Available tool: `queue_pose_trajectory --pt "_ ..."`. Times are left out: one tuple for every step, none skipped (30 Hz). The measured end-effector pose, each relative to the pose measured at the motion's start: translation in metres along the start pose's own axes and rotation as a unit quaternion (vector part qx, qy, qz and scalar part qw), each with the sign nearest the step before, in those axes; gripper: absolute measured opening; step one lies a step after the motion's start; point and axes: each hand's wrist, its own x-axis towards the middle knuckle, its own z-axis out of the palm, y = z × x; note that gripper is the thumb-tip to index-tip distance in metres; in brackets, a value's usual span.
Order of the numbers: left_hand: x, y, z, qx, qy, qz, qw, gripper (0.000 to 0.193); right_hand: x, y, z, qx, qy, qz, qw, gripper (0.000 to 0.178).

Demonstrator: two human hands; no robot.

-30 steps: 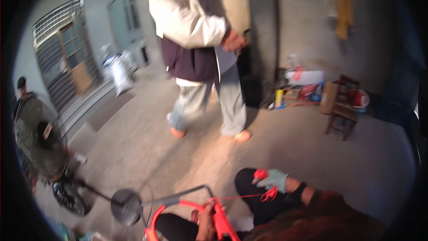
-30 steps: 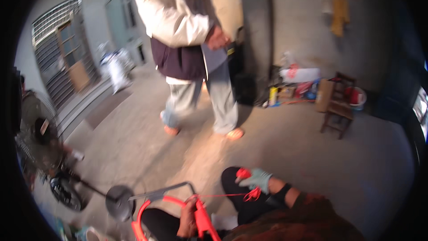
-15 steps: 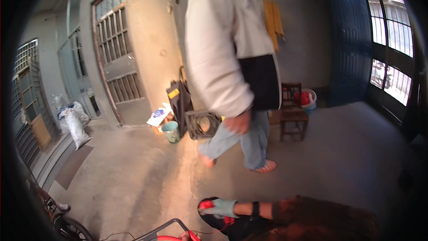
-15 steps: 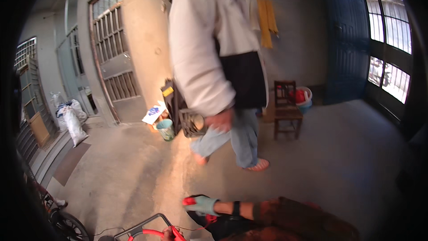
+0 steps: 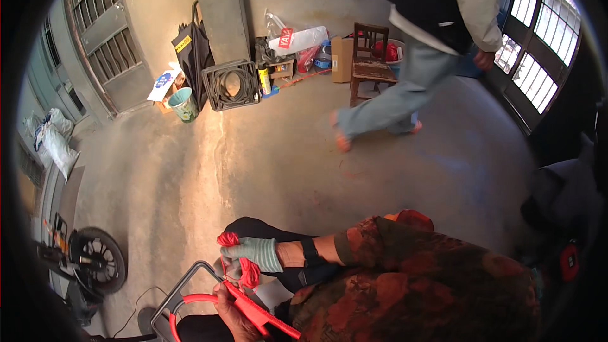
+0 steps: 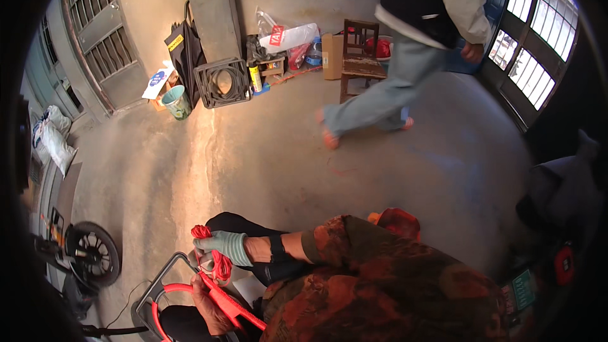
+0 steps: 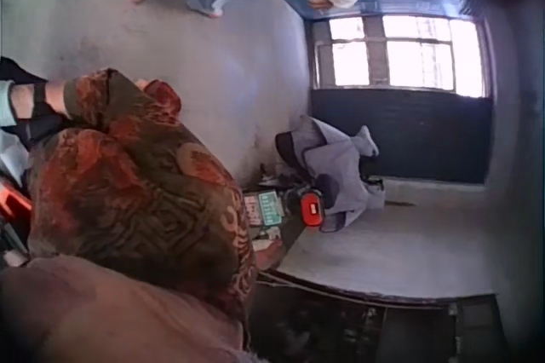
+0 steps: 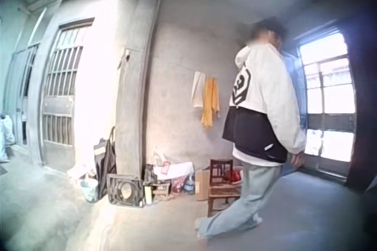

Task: The recorder is wrapping a red frame component with red cord.

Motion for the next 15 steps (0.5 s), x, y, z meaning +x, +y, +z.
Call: queue_pose_trajectory --pt "-0.007 0.004 0.011 -0.022 -0.014 -0.012 1.0 0.019 0.0 0.004 0.0 0.002 -0.001 0.005 1.0 0.028" --pt "-0.004 0.002 0.0 -0.023 -0.009 -0.011 1.0 0.019 0.001 0.006 0.0 0.011 0.0 0.052 0.999 0.03" --pt "0.003 -0.002 -0.018 -0.039 -0.013 -0.022 0.999 0.022 0.003 0.008 0.0 0.02 0.0 0.1 0.995 0.034" --pt "0.009 -0.004 -0.026 -0.053 -0.023 -0.035 0.998 0.026 0.004 0.009 -0.008 -0.007 0.007 0.087 0.996 0.035" --pt "0.004 0.0 -0.018 -0.024 0.008 -0.039 0.999 0.028 0.009 0.014 -0.015 0.018 0.025 0.102 0.994 0.033" --pt "0.004 0.001 -0.019 -0.027 0.011 -0.035 0.999 0.028 0.013 0.019 -0.02 0.043 0.043 0.117 0.991 0.031" --pt "0.004 0.0 -0.021 -0.01 0.018 -0.037 0.999 0.029 0.014 0.018 -0.023 0.005 0.027 0.12 0.992 0.031" --pt "0.004 0.0 -0.021 0.007 0.024 -0.039 0.999 0.03 0.015 0.018 -0.024 0.003 0.024 0.124 0.992 0.031" --pt "0.004 0.0 -0.02 0.002 0.037 -0.041 0.998 0.03 0.015 0.018 -0.025 -0.008 0.013 0.13 0.991 0.03" --pt "0.005 0.0 -0.022 0.0 0.04 -0.039 0.998 0.03 0.015 0.019 -0.026 -0.018 0.004 0.135 0.991 0.03" --pt "0.008 -0.002 -0.025 0.005 0.038 -0.044 0.998 0.03 0.015 0.018 -0.026 -0.029 0.006 0.144 0.989 0.028" --pt "0.01 -0.002 -0.027 0.011 0.035 -0.049 0.998 0.029 0.015 0.019 -0.026 -0.029 0.005 0.147 0.989 0.028" --pt "0.011 -0.002 -0.027 0.01 0.035 -0.049 0.998 0.029 0.015 0.018 -0.027 -0.032 0.006 0.141 0.989 0.027" --pt "0.011 -0.002 -0.026 0.011 0.032 -0.051 0.998 0.029 0.015 0.017 -0.027 -0.033 0.008 0.135 0.99 0.027" --pt "0.011 -0.002 -0.025 0.012 0.028 -0.053 0.998 0.029 0.014 0.016 -0.027 -0.033 0.008 0.136 0.99 0.027"
